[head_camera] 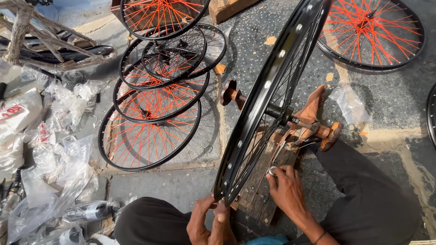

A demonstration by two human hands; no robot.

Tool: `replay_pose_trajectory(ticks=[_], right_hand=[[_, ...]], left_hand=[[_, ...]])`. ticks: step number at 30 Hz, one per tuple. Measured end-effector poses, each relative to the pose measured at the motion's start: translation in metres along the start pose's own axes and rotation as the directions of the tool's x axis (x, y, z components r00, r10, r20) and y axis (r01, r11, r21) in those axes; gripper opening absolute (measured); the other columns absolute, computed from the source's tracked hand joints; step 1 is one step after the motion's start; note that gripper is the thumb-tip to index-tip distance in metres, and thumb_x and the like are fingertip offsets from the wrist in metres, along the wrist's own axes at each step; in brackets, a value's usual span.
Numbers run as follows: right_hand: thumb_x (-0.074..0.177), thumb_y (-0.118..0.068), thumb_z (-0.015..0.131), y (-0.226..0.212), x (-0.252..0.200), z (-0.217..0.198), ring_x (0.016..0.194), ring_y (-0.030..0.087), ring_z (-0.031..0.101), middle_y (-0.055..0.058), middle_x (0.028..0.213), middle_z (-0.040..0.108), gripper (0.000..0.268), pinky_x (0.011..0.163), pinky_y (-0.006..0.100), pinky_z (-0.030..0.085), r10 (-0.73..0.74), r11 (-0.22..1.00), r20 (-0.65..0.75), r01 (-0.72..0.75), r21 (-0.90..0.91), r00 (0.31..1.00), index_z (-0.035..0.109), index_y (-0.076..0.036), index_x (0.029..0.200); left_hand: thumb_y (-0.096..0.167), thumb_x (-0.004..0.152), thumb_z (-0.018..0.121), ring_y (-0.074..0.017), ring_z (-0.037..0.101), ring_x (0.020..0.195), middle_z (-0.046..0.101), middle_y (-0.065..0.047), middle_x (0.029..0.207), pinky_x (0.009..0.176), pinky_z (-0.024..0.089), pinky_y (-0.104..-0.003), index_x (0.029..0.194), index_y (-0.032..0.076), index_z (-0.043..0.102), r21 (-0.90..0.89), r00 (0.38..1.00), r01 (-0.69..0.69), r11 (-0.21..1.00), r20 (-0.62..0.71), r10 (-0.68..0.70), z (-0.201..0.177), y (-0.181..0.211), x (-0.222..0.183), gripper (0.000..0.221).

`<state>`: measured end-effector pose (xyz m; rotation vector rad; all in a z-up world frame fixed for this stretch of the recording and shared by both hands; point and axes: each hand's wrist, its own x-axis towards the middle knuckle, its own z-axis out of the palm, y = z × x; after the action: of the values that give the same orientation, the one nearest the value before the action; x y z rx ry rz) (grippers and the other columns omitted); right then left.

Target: The person mounts a bicycle wheel onto a truing stand, spins it, and adjusts the spokes before removing it to repeat the process with a new rim. They pick up a rim from the floor, inspect it, and mount it onto the stand.

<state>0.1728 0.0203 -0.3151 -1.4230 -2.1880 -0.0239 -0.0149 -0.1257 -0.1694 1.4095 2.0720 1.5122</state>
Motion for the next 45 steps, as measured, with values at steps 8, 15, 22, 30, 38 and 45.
replay_pose_trajectory(ticks=[8, 15, 22, 30, 38, 45], right_hand=[[0.084, -0.015, 0.079, -0.075, 0.063, -0.134, 0.118, 0.031, 0.063, 0.01, 0.117, 0.064, 0.035, 0.096, 0.045, 0.056, -0.39, 0.578, -0.158, 0.375, 0.725, 0.907, 0.067, -0.008, 0.117], [0.089, -0.011, 0.074, -0.08, 0.154, -0.19, 0.114, 0.029, 0.064, 0.008, 0.114, 0.067, 0.032, 0.1, 0.044, 0.05, -0.449, 0.236, -0.048, 0.171, 0.957, 0.892, 0.068, -0.007, 0.12], [0.095, -0.014, 0.068, -0.072, 0.175, -0.198, 0.125, 0.028, 0.06, 0.01, 0.126, 0.061, 0.031, 0.105, 0.043, 0.047, -0.568, 0.199, 0.075, 0.048, 0.979, 0.82, 0.063, -0.008, 0.125], [0.098, -0.009, 0.07, -0.065, 0.197, -0.21, 0.116, 0.031, 0.064, 0.013, 0.118, 0.066, 0.031, 0.099, 0.043, 0.051, -0.726, 0.116, 0.113, -0.042, 0.992, 0.679, 0.065, -0.003, 0.128], [0.077, 0.004, 0.077, -0.081, 0.177, -0.176, 0.08, 0.03, 0.068, 0.013, 0.094, 0.063, 0.039, 0.076, 0.042, 0.059, -0.431, 0.447, -0.513, 0.669, 0.593, 0.742, 0.055, 0.003, 0.109], [0.082, 0.006, 0.075, -0.107, 0.151, -0.182, 0.106, 0.035, 0.073, 0.019, 0.116, 0.07, 0.042, 0.091, 0.045, 0.06, -0.154, 0.409, -0.526, 0.538, 0.737, 0.837, 0.054, 0.0, 0.117]], left_hand=[[0.022, 0.101, 0.063, -0.0188, 0.069, 0.091, 0.07, -0.012, 0.095, 0.08, 0.053, -0.033, 0.103, -0.004, 0.072, -0.192, 0.992, 0.124, 0.974, 0.063, -0.113, 0.012, -0.012, 0.005, 0.027], [0.019, 0.098, 0.068, -0.0108, 0.062, 0.088, 0.065, -0.006, 0.098, 0.078, 0.05, -0.025, 0.113, -0.006, 0.064, -0.565, 1.0, -0.012, 0.825, -0.026, -0.003, 0.015, 0.055, 0.072, 0.029], [0.006, 0.094, 0.069, -0.0144, 0.067, 0.088, 0.069, -0.009, 0.097, 0.08, 0.053, -0.027, 0.103, -0.008, 0.068, -0.569, 0.996, 0.05, 0.821, -0.031, -0.082, 0.018, 0.089, 0.1, 0.016], [0.005, 0.094, 0.069, -0.0168, 0.069, 0.092, 0.067, -0.01, 0.097, 0.085, 0.055, -0.029, 0.099, -0.007, 0.068, -0.581, 0.998, 0.018, 0.814, -0.033, -0.046, 0.014, 0.089, 0.102, 0.013], [0.009, 0.095, 0.069, -0.0157, 0.069, 0.094, 0.071, -0.013, 0.101, 0.086, 0.054, -0.028, 0.111, -0.009, 0.072, -0.471, 0.998, 0.054, 0.881, 0.036, -0.042, 0.009, 0.101, 0.112, 0.024], [0.011, 0.098, 0.069, -0.0135, 0.068, 0.085, 0.074, -0.013, 0.092, 0.078, 0.053, -0.026, 0.105, -0.01, 0.075, -0.441, 0.984, 0.083, 0.894, -0.106, -0.144, 0.015, 0.11, 0.107, 0.024]])
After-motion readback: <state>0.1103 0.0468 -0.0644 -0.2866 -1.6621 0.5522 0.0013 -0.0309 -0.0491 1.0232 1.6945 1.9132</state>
